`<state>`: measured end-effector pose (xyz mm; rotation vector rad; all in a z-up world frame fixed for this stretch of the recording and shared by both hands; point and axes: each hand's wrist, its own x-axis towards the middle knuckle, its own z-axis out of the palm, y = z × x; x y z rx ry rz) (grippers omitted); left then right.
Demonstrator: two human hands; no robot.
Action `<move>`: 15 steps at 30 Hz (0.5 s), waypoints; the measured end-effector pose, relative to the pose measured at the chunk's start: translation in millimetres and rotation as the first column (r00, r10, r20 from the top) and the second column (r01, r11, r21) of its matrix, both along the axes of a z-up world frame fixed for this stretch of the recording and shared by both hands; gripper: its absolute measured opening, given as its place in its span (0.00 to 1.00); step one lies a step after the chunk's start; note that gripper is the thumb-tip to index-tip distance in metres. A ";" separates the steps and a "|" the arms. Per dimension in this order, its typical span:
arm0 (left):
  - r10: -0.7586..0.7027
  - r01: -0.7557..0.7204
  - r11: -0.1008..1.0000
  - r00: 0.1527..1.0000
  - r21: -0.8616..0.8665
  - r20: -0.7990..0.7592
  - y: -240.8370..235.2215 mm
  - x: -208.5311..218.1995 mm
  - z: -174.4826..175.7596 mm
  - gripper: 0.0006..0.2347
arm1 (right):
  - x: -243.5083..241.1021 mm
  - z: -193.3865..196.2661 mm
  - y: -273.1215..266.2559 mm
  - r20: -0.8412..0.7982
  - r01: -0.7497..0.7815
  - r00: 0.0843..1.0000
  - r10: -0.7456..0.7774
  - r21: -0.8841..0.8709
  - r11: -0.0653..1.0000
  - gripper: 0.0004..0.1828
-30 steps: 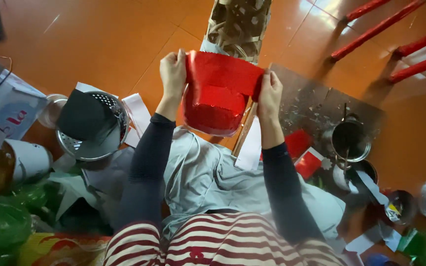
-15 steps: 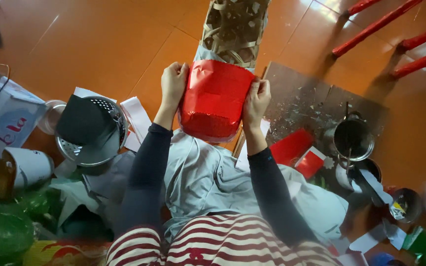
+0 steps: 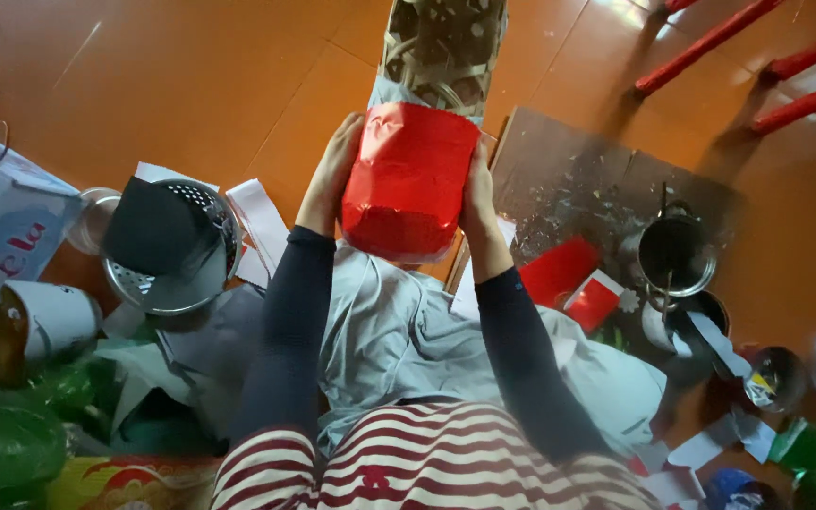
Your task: Applying colored paper to a bamboo lantern frame and cutting paper strips.
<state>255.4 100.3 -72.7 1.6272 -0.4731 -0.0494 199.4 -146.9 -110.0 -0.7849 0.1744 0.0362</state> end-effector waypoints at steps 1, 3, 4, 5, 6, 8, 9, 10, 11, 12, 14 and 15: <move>-0.002 0.002 1.000 1.000 -0.001 -0.002 0.4 2.9 -10.3 0.14 | -0.6 0.2 0.4 -0.002 0.002 1.000 -0.002 -0.001 1.000 0.37; -0.008 0.000 0.996 0.996 -0.086 -0.092 -0.3 10.6 -28.4 0.14 | -0.3 2.2 -0.2 -0.080 0.091 0.992 -0.099 -0.093 0.992 0.36; -0.016 0.008 0.997 0.996 -0.081 -0.093 3.1 12.0 -35.7 0.14 | 1.9 -12.5 -3.7 -0.082 0.099 0.991 -0.106 -0.088 0.991 0.36; 0.020 -0.020 1.000 1.000 -0.022 0.020 5.9 13.7 -43.2 0.14 | 4.2 -27.4 -7.7 -0.052 0.104 0.993 -0.110 -0.108 0.989 0.36; 0.048 -0.053 0.998 0.990 0.034 0.135 7.9 15.0 -51.1 0.14 | 6.3 -42.7 -12.6 -0.024 0.108 0.993 -0.112 -0.127 0.986 0.37; 0.212 -0.212 0.977 0.977 0.019 -0.030 11.5 5.2 -13.6 0.16 | -18.9 15.6 -7.2 0.018 0.137 0.991 -0.136 -0.140 0.981 0.36; 0.368 -0.370 0.929 0.909 0.030 -0.195 13.4 1.8 5.4 0.17 | -30.1 45.0 -4.2 0.062 0.159 0.987 -0.151 -0.157 0.975 0.38; 0.362 -0.363 0.931 0.911 0.035 -0.195 16.6 -11.7 13.9 0.17 | -37.7 46.5 -4.0 0.060 0.166 0.986 -0.158 -0.153 0.974 0.38; 0.212 -0.241 0.964 0.952 -0.110 -0.222 20.0 -24.5 22.3 0.20 | -44.7 47.8 -3.4 0.240 0.185 0.964 -0.114 -0.301 0.936 0.40; 0.057 -0.117 0.960 0.972 -0.256 -0.230 23.3 -36.6 30.7 0.22 | -50.9 49.4 -3.1 0.401 0.226 0.915 -0.037 -0.436 0.871 0.42; -0.041 -0.002 0.974 0.982 -0.225 -0.185 15.0 -48.2 36.7 0.24 | -54.9 47.4 0.9 0.389 0.220 0.921 -0.033 -0.449 0.866 0.41; -0.135 0.107 0.975 0.981 -0.194 -0.141 11.1 -55.7 39.0 0.26 | -58.4 45.8 3.1 0.378 0.209 0.925 -0.021 -0.464 0.861 0.39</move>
